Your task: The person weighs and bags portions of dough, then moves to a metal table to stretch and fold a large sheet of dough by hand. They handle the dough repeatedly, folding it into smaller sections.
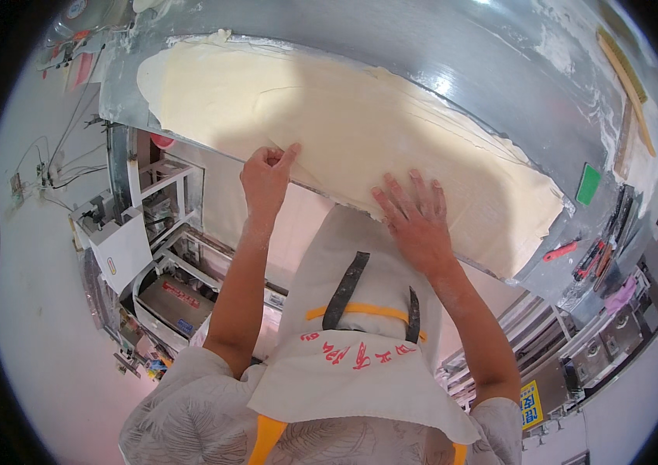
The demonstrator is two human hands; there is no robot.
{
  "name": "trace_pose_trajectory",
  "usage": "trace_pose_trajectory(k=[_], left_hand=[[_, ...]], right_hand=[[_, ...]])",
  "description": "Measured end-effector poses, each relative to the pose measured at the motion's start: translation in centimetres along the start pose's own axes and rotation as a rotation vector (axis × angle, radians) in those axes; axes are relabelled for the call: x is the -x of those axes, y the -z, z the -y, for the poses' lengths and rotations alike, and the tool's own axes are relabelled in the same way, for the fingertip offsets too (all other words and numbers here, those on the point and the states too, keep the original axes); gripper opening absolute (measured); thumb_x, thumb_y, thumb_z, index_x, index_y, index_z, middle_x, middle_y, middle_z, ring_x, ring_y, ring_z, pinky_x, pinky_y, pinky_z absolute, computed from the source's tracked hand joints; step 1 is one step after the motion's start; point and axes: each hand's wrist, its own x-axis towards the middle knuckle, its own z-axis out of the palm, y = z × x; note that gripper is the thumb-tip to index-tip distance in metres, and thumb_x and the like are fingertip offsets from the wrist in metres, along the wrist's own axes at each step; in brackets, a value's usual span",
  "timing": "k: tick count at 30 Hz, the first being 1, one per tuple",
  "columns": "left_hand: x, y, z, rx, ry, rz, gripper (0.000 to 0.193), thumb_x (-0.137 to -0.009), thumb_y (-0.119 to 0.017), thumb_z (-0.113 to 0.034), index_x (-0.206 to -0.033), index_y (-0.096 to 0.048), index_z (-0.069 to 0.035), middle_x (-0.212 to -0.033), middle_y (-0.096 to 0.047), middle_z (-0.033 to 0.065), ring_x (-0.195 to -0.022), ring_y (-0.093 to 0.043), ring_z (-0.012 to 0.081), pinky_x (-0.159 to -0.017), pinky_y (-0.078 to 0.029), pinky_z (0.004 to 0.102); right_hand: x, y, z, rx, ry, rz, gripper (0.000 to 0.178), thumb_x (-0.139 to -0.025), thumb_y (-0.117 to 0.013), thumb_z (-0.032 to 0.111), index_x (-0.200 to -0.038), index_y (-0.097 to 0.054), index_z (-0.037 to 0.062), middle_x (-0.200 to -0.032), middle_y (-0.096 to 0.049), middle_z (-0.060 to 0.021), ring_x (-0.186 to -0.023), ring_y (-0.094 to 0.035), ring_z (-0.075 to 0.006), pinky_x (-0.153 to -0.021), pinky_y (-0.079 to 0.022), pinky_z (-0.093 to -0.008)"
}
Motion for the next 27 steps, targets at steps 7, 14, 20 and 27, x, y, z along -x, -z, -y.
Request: trace_pose_trajectory(k=[7,14,20,27], left_hand=[[0.3,0.4,-1.5,0.08,-0.052,-0.018,0.037,-0.087,-0.087,-0.032,-0.081,-0.071,0.0,-0.072,-0.072,0.0061,-0.07,-0.069,0.0126,-0.068,-0.054,0.0288],[0.2,-1.6,0.1,0.655,-0.049,0.051,0.034,-0.094,-0.077,-0.004,-0.118,-0.054,0.004,-0.098,-0.068,0.0114,-0.077,-0.068,0.0151,-0.068,-0.058,0.0301],[0.6,-2.3,1.3,0.729,0.016,-0.022,0.045,-0.09,-0.08,0.0,-0.123,-0.05,0.002,-0.093,-0.062,0.0081,-0.076,-0.064,0.0132,-0.067,-0.057,0.0294],[0.5,-1.4,0.5,0.826,0.193,0.076,0.031,-0.088,-0.083,-0.002,-0.104,-0.057,-0.004,-0.082,-0.06,0.0004,-0.075,-0.061,0.0113,-0.068,-0.055,0.0299]], right_hand=[[-0.5,0.8,0.1,0.003,0.038,0.065,0.074,-0.094,-0.074,0.029,-0.162,-0.044,0.0292,-0.173,-0.031,0.002,-0.162,-0.02,-0.0349,-0.128,-0.02,-0.0657],[-0.3,0.4,-0.1,0.033,0.065,0.049,0.074,-0.095,-0.074,0.033,-0.162,-0.043,0.0282,-0.174,-0.029,0.0008,-0.162,-0.019,-0.0351,-0.128,-0.019,-0.0658],[-0.4,0.6,0.0,0.04,0.078,0.034,0.074,-0.094,-0.074,0.033,-0.162,-0.044,0.0284,-0.173,-0.03,0.0012,-0.161,-0.02,-0.0345,-0.127,-0.021,-0.0659],[-0.3,0.5,-0.2,0.043,0.074,0.017,0.075,-0.094,-0.075,0.033,-0.162,-0.043,0.029,-0.173,-0.03,0.0011,-0.161,-0.021,-0.0345,-0.127,-0.022,-0.0663]])
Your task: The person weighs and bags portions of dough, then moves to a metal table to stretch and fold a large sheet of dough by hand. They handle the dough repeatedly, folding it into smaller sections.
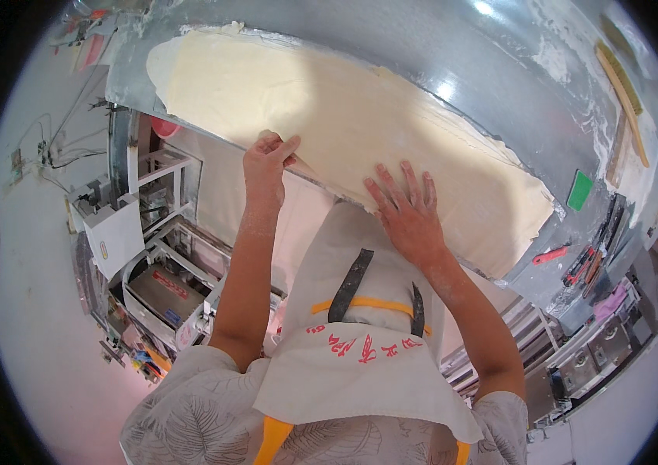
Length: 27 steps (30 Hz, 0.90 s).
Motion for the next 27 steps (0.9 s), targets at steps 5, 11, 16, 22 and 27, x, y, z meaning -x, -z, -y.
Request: trace_pose_trajectory(k=[5,11,16,22,27], left_hand=[[0.0,-0.2,-0.3,0.006,-0.101,0.046,0.025,-0.094,-0.08,-0.007,-0.098,-0.056,-0.007,-0.079,-0.06,-0.0012,-0.075,-0.062,0.0106,-0.067,-0.053,0.0296],[0.8,-1.5,-0.1,-0.346,-0.275,-0.106,0.029,-0.1,-0.077,-0.021,-0.105,-0.052,-0.007,-0.079,-0.054,-0.0023,-0.068,-0.05,0.0085,-0.064,-0.043,0.0284],[1.9,-2.4,-0.8,-0.628,-0.45,-0.224,0.033,-0.1,-0.075,-0.017,-0.119,-0.054,0.001,-0.077,-0.059,0.0065,-0.065,-0.056,0.0168,-0.064,-0.048,0.0358],[0.2,-1.5,1.8,-0.725,-0.537,-0.274,0.039,-0.099,-0.076,-0.018,-0.127,-0.057,0.001,-0.088,-0.063,0.0102,-0.082,-0.061,0.0235,-0.075,-0.051,0.0389],[0.5,-1.2,4.4,-1.006,-1.001,-0.29,0.043,-0.105,-0.065,-0.022,-0.141,-0.054,-0.001,-0.137,-0.057,0.0193,-0.133,-0.047,0.0379,-0.11,-0.036,0.0551]], right_hand=[[0.1,0.0,0.0,-0.018,0.002,-0.007,0.075,-0.094,-0.074,0.034,-0.162,-0.043,0.0288,-0.174,-0.03,0.0009,-0.161,-0.021,-0.0342,-0.127,-0.021,-0.0656],[0.2,-0.1,0.0,-0.016,0.001,-0.025,0.074,-0.094,-0.074,0.033,-0.162,-0.044,0.0276,-0.174,-0.03,0.0009,-0.162,-0.02,-0.0336,-0.128,-0.02,-0.0642],[0.3,0.1,-0.2,-0.017,0.001,-0.008,0.073,-0.095,-0.073,0.033,-0.162,-0.044,0.0268,-0.174,-0.03,0.0012,-0.162,-0.02,-0.0333,-0.129,-0.02,-0.064],[0.5,-0.2,-0.2,-0.028,0.003,-0.028,0.071,-0.097,-0.071,0.035,-0.162,-0.043,0.0273,-0.174,-0.028,0.0018,-0.162,-0.019,-0.0319,-0.129,-0.02,-0.0638],[0.5,-0.5,-0.3,-0.011,0.012,-0.075,0.07,-0.098,-0.069,0.038,-0.162,-0.043,0.0277,-0.173,-0.03,0.0015,-0.162,-0.019,-0.0315,-0.13,-0.021,-0.0624]])
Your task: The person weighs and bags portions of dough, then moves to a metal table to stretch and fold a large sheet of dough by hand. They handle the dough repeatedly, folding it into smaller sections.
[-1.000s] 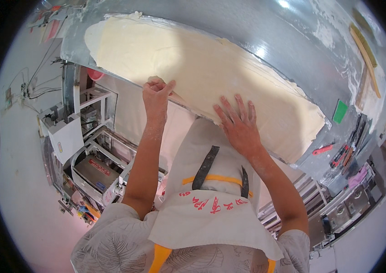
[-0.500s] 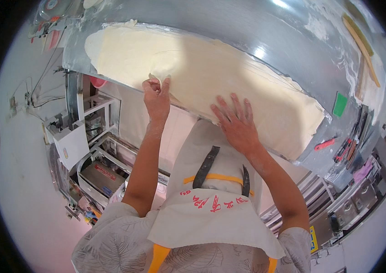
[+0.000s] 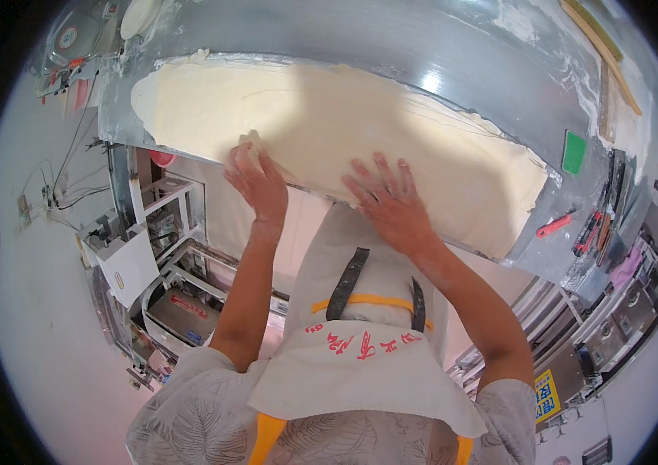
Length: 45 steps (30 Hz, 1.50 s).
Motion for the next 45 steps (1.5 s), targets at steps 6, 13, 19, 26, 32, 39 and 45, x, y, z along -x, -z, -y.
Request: trace_pose_trajectory(k=[6,13,19,26,32,39,45], left_hand=[[0.3,1.6,-3.6,-0.161,-0.172,0.43,0.071,-0.111,-0.044,-0.043,-0.167,-0.025,-0.003,-0.174,-0.017,0.0242,-0.16,-0.012,0.0499,-0.125,-0.009,0.0699],[-0.7,-0.5,-5.3,-0.189,-0.107,0.362,0.081,-0.108,-0.05,-0.046,-0.17,-0.018,-0.004,-0.177,-0.01,0.0239,-0.16,-0.009,0.0539,-0.124,-0.007,0.0724],[-1.3,-2.2,-8.2,-0.188,-0.241,0.348,0.084,-0.107,-0.053,-0.047,-0.171,-0.017,-0.006,-0.177,-0.01,0.0236,-0.159,-0.008,0.0557,-0.124,-0.007,0.0723],[-1.1,-2.4,-8.1,-0.197,-0.243,0.397,0.082,-0.109,-0.05,-0.046,-0.171,-0.014,-0.007,-0.178,-0.006,0.0228,-0.16,-0.003,0.0557,-0.124,-0.004,0.0729],[-0.9,-3.0,-8.6,-0.216,-0.234,0.389,0.08,-0.11,-0.049,-0.045,-0.171,-0.013,-0.008,-0.178,-0.005,0.0204,-0.161,-0.003,0.0536,-0.124,-0.004,0.0726],[-1.3,-4.2,-11.6,-0.225,-0.277,0.379,0.079,-0.109,-0.049,-0.048,-0.171,-0.02,-0.008,-0.178,-0.014,0.0182,-0.162,-0.007,0.0509,-0.125,-0.004,0.0709],[-3.4,-2.9,-9.8,-0.234,-0.24,0.432,0.079,-0.106,-0.056,-0.045,-0.169,-0.028,-0.007,-0.178,-0.014,0.0194,-0.163,-0.007,0.0472,-0.127,-0.003,0.0692]], right_hand=[[0.0,-0.3,0.1,-0.032,-0.016,0.0,0.067,-0.1,-0.067,0.04,-0.162,-0.043,0.0299,-0.174,-0.03,0.0013,-0.162,-0.019,-0.0316,-0.13,-0.019,-0.0621],[0.9,1.3,-0.8,-0.047,-0.161,0.044,0.066,-0.103,-0.062,0.043,-0.164,-0.041,0.0297,-0.175,-0.027,-0.003,-0.163,-0.017,-0.0333,-0.13,-0.013,-0.0648],[4.9,0.9,-2.8,-0.031,-0.314,0.022,0.068,-0.103,-0.061,0.043,-0.166,-0.038,0.0291,-0.175,-0.026,-0.0062,-0.163,-0.014,-0.0361,-0.129,-0.012,-0.0671],[14.3,2.4,-6.6,-0.006,-0.649,0.015,0.067,-0.105,-0.057,0.038,-0.167,-0.035,0.0256,-0.177,-0.022,-0.0093,-0.164,-0.013,-0.0373,-0.13,-0.008,-0.0648],[17.3,4.1,-8.3,-0.029,-0.763,-0.09,0.075,-0.102,-0.064,0.035,-0.168,-0.033,0.0173,-0.176,-0.022,-0.0131,-0.163,-0.016,-0.0385,-0.13,-0.008,-0.0634],[9.6,4.4,-13.8,-0.041,-0.581,-0.281,0.082,-0.095,-0.073,0.032,-0.164,-0.036,0.0081,-0.172,-0.031,-0.0165,-0.161,-0.021,-0.0391,-0.13,-0.014,-0.0623],[10.5,2.6,-13.5,-0.06,-0.594,-0.306,0.087,-0.096,-0.068,0.024,-0.167,-0.024,-0.0014,-0.175,-0.025,-0.0208,-0.163,-0.018,-0.0377,-0.133,-0.006,-0.0554]])
